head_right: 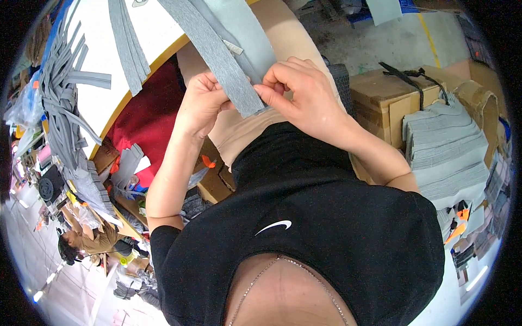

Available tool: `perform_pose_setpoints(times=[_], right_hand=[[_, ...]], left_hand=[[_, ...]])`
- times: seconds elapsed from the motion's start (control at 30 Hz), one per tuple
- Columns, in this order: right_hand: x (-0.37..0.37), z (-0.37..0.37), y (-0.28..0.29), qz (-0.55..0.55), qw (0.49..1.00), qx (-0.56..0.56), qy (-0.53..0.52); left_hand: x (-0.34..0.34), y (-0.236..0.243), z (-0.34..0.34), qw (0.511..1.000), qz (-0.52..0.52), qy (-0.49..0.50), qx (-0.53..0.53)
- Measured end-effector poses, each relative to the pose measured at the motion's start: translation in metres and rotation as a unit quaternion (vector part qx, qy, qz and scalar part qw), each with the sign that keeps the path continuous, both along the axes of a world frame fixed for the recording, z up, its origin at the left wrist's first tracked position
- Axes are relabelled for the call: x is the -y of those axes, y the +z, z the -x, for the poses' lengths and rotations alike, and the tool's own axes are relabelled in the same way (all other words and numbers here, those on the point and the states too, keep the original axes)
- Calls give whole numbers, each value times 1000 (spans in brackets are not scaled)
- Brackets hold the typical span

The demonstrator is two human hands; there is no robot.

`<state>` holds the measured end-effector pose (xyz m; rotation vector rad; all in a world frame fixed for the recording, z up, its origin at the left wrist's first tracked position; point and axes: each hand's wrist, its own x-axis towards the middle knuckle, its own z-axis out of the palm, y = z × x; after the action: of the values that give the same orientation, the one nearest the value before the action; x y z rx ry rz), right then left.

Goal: Sewing and folding strips of grey material using an industrial sewing machine.

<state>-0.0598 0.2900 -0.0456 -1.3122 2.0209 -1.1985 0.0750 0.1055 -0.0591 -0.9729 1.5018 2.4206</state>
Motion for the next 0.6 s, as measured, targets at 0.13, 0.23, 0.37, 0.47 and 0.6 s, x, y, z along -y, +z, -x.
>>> perform_pose_setpoints(times=[0.13,0.23,0.37,0.47,0.6], right_hand=[[-3,-4,3,3,999,-17,-40],[-6,-2,3,121,984,-131,6],[-10,0,-6,154,949,-266,73],[-12,4,-9,176,924,-330,82],[-10,4,-6,203,910,-350,95]], left_hand=[[-1,4,1,1000,-2,0,-4],[2,4,-1,1000,-4,0,0],[4,8,-1,1000,-9,-7,-9],[2,15,1,999,-31,14,5],[16,12,4,996,38,29,-72]])
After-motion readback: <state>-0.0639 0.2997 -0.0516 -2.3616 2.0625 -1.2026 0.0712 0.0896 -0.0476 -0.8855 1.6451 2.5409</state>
